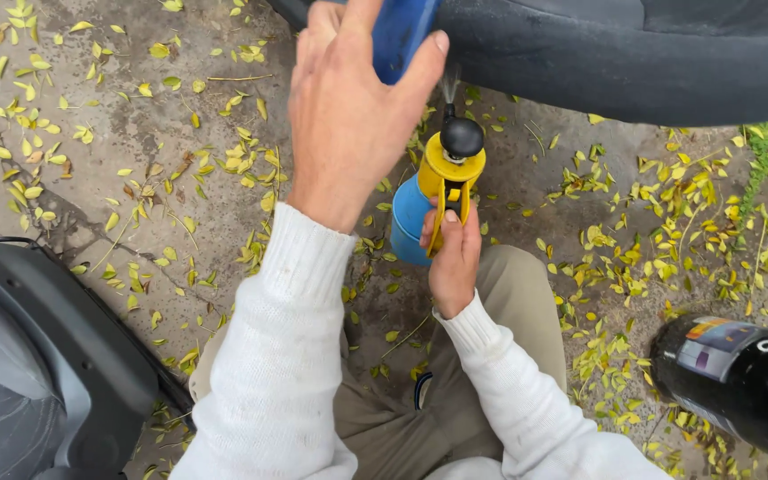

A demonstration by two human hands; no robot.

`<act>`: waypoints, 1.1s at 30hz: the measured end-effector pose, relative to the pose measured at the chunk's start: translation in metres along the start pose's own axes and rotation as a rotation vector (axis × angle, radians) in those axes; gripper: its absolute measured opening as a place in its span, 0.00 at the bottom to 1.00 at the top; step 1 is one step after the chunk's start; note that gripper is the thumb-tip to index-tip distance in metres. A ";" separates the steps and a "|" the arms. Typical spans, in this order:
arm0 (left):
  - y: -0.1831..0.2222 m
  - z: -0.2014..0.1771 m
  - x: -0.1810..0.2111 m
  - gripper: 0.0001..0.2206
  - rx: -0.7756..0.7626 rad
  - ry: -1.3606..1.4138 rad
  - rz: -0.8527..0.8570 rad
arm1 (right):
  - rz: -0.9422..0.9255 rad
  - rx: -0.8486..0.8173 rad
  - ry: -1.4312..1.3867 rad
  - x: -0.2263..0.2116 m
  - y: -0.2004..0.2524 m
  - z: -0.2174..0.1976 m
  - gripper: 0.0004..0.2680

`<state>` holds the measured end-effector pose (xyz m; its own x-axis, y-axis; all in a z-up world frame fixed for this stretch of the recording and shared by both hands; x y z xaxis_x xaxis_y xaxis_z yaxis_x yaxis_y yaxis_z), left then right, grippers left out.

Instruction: Scrubbing a car seat with a brush and spraying cleaning solution outdoors.

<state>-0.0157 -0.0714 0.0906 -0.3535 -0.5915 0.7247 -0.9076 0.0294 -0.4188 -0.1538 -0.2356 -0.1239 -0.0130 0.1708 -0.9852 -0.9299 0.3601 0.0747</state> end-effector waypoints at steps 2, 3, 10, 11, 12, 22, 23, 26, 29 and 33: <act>0.000 0.004 0.001 0.22 -0.011 0.016 0.022 | -0.026 0.030 -0.009 -0.020 0.014 -0.019 0.12; -0.002 0.004 0.002 0.22 0.000 0.014 0.037 | -0.028 0.053 -0.027 -0.030 0.019 -0.030 0.13; -0.002 0.025 0.008 0.23 -0.052 0.014 0.088 | -0.108 0.194 -0.137 -0.098 0.070 -0.103 0.15; -0.001 0.028 0.009 0.23 -0.050 0.018 0.093 | -0.113 0.196 -0.136 -0.106 0.074 -0.110 0.15; 0.000 0.034 0.010 0.23 -0.072 -0.002 0.094 | -0.144 0.231 -0.157 -0.115 0.079 -0.121 0.15; 0.006 0.039 0.011 0.24 -0.104 -0.072 0.105 | -0.236 0.338 -0.143 -0.150 0.087 -0.162 0.14; 0.004 0.039 0.013 0.24 -0.096 -0.071 0.113 | -0.247 0.335 -0.146 -0.145 0.082 -0.160 0.14; 0.005 0.035 0.010 0.26 -0.084 -0.074 0.084 | -0.151 0.290 -0.193 -0.118 0.070 -0.147 0.13; 0.009 0.031 0.007 0.27 -0.089 -0.100 0.035 | -0.060 0.261 -0.172 -0.092 0.055 -0.123 0.12; 0.013 0.032 0.003 0.28 -0.084 -0.084 0.000 | 0.043 0.067 -0.087 -0.050 0.023 -0.074 0.13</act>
<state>-0.0212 -0.0988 0.0704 -0.3361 -0.6568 0.6750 -0.9247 0.0943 -0.3687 -0.2017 -0.3038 -0.0847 -0.0179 0.2656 -0.9639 -0.9025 0.4106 0.1299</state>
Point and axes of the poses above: each hand's wrist, its own y-axis away from the middle knuckle, its own z-axis out of the palm, x = y × z, the point moved 10 cm from there along -y, towards the middle knuckle, and after that the axes turned 1 degree about -z, right-handed, at the moved point
